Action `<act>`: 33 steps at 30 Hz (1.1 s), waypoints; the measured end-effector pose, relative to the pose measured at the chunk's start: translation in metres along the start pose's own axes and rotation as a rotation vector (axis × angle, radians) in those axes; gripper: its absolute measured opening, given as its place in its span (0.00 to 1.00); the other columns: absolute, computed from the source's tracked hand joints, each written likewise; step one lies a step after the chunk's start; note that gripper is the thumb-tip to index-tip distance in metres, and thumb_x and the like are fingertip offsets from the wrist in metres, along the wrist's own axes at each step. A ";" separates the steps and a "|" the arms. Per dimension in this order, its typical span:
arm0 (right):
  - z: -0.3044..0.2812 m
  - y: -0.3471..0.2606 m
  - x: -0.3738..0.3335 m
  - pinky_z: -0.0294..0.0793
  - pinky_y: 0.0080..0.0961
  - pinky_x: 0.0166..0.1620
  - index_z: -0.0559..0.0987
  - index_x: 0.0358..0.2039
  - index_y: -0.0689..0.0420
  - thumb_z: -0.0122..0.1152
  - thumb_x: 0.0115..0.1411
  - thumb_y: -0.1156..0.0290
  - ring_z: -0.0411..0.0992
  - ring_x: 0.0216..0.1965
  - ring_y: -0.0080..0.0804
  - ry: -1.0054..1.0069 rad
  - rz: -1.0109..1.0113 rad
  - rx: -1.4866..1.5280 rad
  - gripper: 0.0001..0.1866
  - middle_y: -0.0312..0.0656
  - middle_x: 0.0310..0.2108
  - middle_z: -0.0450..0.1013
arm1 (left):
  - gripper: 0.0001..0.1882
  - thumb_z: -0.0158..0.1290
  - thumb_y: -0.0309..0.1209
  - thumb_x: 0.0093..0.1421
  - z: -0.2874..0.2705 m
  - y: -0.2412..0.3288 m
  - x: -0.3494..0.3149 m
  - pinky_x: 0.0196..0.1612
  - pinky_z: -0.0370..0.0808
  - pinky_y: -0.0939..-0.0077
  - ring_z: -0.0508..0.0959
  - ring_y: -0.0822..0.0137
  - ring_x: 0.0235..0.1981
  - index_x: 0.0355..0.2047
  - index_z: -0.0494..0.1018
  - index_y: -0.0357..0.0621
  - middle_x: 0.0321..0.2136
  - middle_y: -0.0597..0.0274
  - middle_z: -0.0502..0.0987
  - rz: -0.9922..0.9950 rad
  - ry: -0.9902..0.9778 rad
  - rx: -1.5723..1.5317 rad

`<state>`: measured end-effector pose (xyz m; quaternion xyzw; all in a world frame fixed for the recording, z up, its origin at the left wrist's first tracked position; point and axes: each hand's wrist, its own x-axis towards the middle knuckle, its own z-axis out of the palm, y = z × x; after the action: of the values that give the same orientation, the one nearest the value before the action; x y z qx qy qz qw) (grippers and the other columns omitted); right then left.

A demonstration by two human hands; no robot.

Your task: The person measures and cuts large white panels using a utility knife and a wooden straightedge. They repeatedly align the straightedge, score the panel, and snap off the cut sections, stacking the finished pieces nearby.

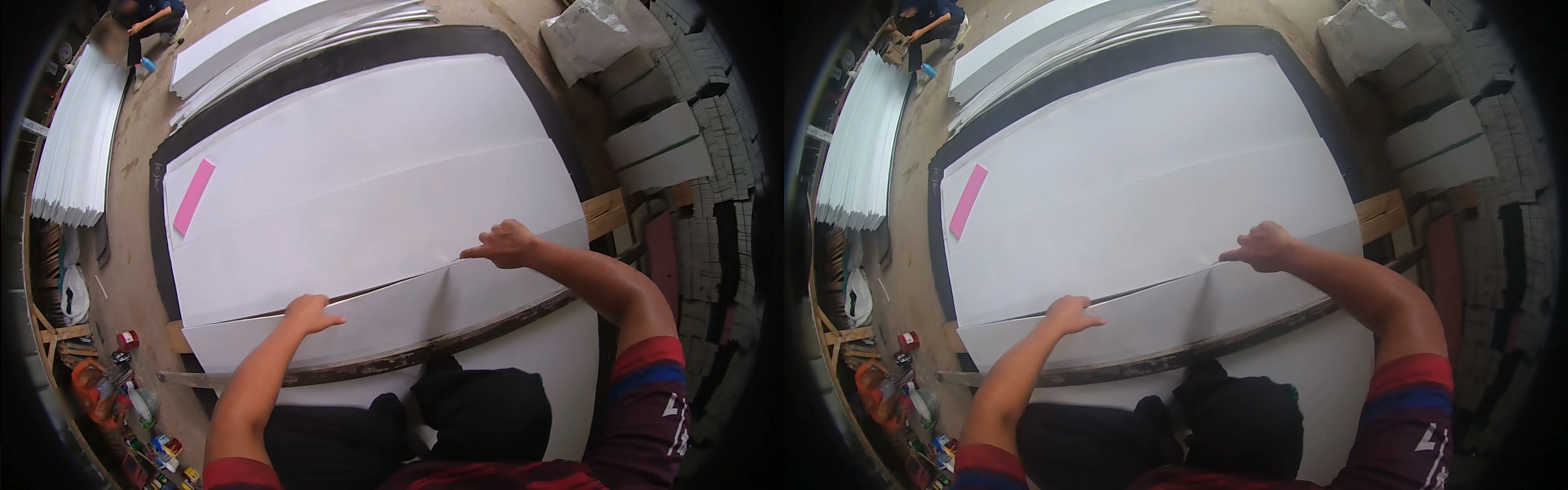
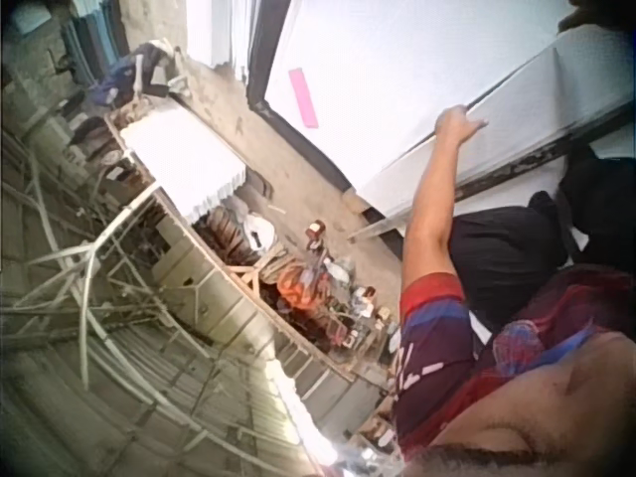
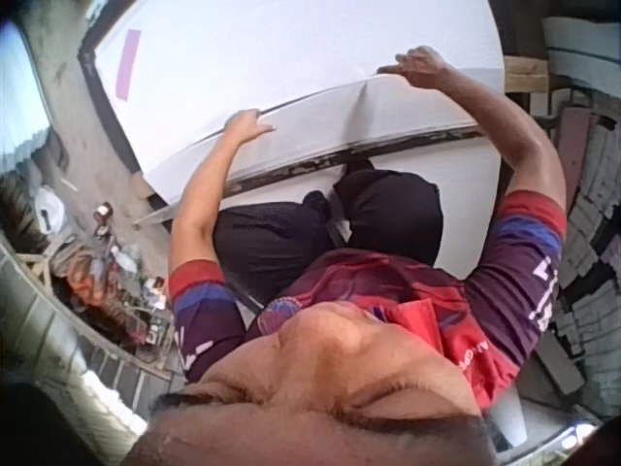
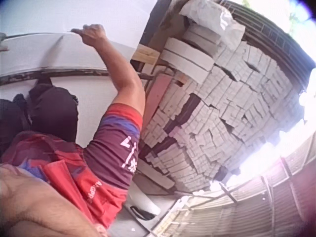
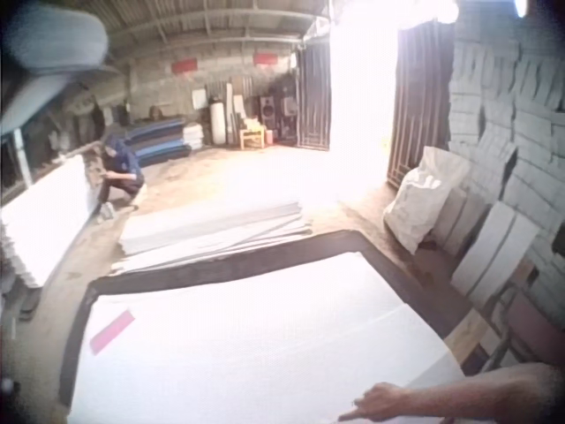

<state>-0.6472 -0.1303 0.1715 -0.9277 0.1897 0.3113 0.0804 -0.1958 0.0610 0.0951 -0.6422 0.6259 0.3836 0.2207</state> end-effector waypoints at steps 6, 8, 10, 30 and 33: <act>-0.060 0.002 -0.052 0.84 0.41 0.41 0.76 0.56 0.50 0.56 0.71 0.70 0.85 0.39 0.43 0.024 0.197 -0.056 0.14 0.44 0.39 0.82 | 0.48 0.63 0.75 0.50 -0.012 0.138 0.077 0.52 0.82 0.49 0.86 0.44 0.48 0.46 0.83 0.36 0.43 0.41 0.86 0.239 -0.127 0.020; -0.067 -0.005 -0.065 0.84 0.41 0.41 0.76 0.52 0.52 0.57 0.70 0.70 0.85 0.39 0.43 0.026 0.213 -0.032 0.12 0.44 0.38 0.82 | 0.48 0.64 0.74 0.50 -0.004 0.180 0.082 0.51 0.82 0.50 0.86 0.44 0.47 0.46 0.83 0.36 0.41 0.42 0.86 0.234 -0.072 -0.068; -0.064 -0.011 -0.062 0.84 0.41 0.39 0.75 0.51 0.52 0.58 0.69 0.70 0.85 0.39 0.44 0.083 0.236 0.056 0.11 0.44 0.38 0.82 | 0.46 0.65 0.74 0.50 0.001 0.208 0.087 0.50 0.82 0.50 0.86 0.45 0.46 0.44 0.84 0.39 0.39 0.43 0.87 0.176 0.054 -0.162; 0.051 -0.007 -0.002 0.83 0.40 0.32 0.77 0.66 0.27 0.51 0.73 0.66 0.84 0.33 0.41 0.282 -0.092 0.163 0.24 0.42 0.37 0.80 | 0.26 0.76 0.54 0.47 0.054 0.237 0.047 0.38 0.75 0.53 0.80 0.53 0.30 0.22 0.77 0.47 0.19 0.61 0.78 -0.020 0.758 -0.302; 0.051 -0.013 -0.001 0.83 0.40 0.33 0.78 0.64 0.30 0.52 0.72 0.65 0.84 0.34 0.41 0.330 -0.108 0.144 0.23 0.42 0.36 0.80 | 0.27 0.75 0.55 0.46 0.051 0.239 0.043 0.38 0.76 0.54 0.81 0.53 0.30 0.22 0.77 0.47 0.19 0.61 0.79 -0.038 0.741 -0.287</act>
<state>-0.6707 -0.1039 0.1322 -0.9669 0.1721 0.1358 0.1307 -0.4428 0.0441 0.0780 -0.7728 0.5913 0.2053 -0.1049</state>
